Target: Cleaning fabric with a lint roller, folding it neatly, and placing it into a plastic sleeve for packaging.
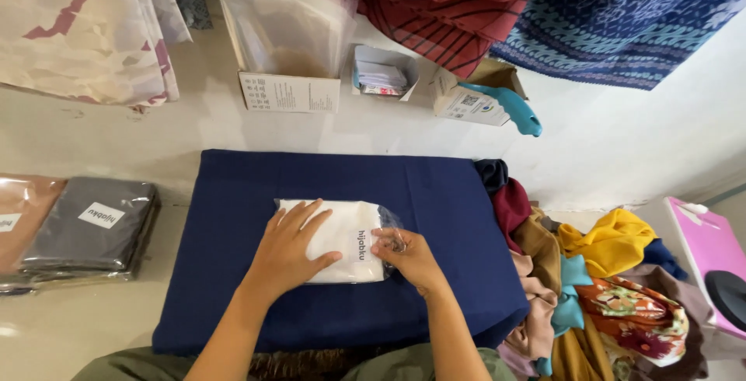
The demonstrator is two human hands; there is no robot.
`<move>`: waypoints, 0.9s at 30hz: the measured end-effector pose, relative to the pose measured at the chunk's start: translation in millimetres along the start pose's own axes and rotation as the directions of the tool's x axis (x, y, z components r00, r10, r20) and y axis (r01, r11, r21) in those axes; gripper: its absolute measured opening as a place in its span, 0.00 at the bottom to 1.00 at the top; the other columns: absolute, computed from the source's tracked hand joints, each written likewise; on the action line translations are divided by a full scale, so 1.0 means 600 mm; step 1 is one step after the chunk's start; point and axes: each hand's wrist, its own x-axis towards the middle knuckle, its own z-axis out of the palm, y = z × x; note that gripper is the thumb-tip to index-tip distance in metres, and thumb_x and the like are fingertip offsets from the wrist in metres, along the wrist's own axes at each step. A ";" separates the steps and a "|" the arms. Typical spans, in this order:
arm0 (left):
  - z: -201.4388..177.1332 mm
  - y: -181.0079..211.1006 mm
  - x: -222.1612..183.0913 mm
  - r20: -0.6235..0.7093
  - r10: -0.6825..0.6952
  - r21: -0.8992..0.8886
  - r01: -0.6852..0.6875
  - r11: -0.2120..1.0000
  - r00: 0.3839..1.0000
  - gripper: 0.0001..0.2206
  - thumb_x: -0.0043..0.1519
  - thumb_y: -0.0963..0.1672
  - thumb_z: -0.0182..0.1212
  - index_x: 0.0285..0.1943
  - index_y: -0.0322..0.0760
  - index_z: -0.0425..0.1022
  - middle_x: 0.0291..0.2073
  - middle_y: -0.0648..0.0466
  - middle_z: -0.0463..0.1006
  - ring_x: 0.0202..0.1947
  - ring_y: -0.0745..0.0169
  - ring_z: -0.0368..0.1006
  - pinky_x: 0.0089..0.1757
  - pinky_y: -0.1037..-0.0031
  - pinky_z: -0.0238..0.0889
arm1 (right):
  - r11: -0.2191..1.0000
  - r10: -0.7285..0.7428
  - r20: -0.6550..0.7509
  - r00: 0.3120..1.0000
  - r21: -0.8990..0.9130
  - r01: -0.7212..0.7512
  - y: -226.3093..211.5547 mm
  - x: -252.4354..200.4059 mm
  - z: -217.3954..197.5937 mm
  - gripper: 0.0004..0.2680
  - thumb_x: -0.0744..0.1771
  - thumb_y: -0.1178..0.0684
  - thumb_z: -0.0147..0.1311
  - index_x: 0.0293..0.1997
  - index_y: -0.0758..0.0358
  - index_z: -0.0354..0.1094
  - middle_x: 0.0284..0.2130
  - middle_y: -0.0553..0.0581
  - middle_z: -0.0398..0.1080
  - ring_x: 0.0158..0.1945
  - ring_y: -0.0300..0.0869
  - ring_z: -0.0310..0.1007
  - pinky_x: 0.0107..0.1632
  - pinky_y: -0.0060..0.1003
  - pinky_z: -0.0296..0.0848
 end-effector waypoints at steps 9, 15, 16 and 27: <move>0.049 -0.020 0.000 0.208 -0.071 0.092 0.053 0.994 0.976 0.41 0.56 0.67 0.52 0.75 0.54 0.60 0.74 0.52 0.58 0.75 0.43 0.49 0.68 0.46 0.39 | 0.999 0.036 0.039 0.999 -0.032 -0.034 -0.030 -0.016 0.012 0.13 0.65 0.62 0.58 0.56 0.67 0.76 0.38 0.62 0.81 0.37 0.37 0.74 0.42 0.32 0.77; 0.051 -0.021 -0.002 0.218 -0.078 0.071 0.064 0.995 0.973 0.41 0.57 0.68 0.50 0.76 0.54 0.58 0.74 0.52 0.58 0.76 0.43 0.47 0.68 0.46 0.36 | 0.999 0.011 0.099 0.995 -0.046 -0.006 -0.017 -0.010 0.023 0.14 0.67 0.61 0.54 0.60 0.66 0.72 0.41 0.60 0.81 0.37 0.36 0.73 0.42 0.28 0.76; 0.049 -0.019 -0.003 0.217 -0.079 0.072 0.065 0.995 0.973 0.41 0.57 0.68 0.50 0.76 0.54 0.58 0.74 0.52 0.58 0.76 0.43 0.47 0.68 0.46 0.36 | 0.999 0.010 0.101 0.995 -0.046 -0.006 -0.020 -0.012 0.024 0.14 0.67 0.61 0.54 0.60 0.66 0.72 0.41 0.60 0.81 0.37 0.36 0.73 0.42 0.28 0.76; 0.052 -0.017 -0.005 0.170 -0.052 0.058 0.043 0.997 0.984 0.40 0.58 0.67 0.50 0.76 0.52 0.60 0.73 0.50 0.60 0.75 0.41 0.47 0.68 0.45 0.36 | 0.952 -0.055 0.255 0.965 -0.277 0.127 -0.004 -0.016 0.045 0.17 0.70 0.57 0.49 0.68 0.51 0.66 0.51 0.58 0.79 0.54 0.41 0.72 0.60 0.40 0.70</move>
